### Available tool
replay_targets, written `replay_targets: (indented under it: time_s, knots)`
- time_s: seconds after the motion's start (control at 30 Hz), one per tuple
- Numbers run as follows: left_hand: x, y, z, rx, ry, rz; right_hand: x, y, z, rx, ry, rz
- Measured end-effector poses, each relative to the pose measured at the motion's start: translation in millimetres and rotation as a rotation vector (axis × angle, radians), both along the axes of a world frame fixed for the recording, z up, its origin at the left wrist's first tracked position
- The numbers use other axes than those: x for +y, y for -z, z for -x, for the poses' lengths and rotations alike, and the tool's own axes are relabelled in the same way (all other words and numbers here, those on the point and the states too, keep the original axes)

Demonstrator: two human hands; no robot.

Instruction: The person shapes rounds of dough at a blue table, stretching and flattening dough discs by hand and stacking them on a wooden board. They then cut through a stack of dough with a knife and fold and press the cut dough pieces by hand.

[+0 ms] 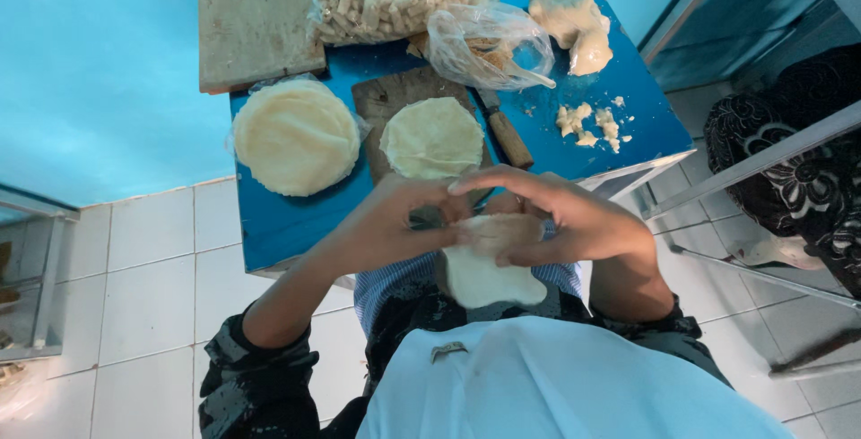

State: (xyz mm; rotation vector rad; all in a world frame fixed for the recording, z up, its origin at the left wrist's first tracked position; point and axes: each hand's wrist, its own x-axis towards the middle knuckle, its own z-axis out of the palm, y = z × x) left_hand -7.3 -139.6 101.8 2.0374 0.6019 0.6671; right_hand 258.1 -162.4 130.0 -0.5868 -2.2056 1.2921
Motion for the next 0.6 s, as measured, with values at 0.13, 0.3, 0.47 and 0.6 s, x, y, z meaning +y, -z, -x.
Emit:
replay_targets:
  time_s: [0.13, 0.3, 0.47, 0.6]
  knots:
    - [15, -2, 10, 0.049, -0.170, -0.126, 20, -3, 1, -0.164, 0.178, 0.006]
    - [74, 5, 11, -0.095, -0.515, -0.728, 79, 20, 12, 0.123, 0.625, -0.382]
    - [82, 51, 10, 0.085, -0.593, -0.804, 86, 72, 17, 0.017, 0.651, -0.788]
    - [58, 93, 15, 0.232, -0.521, -0.728, 67, 110, 17, -0.144, 0.570, -0.672]
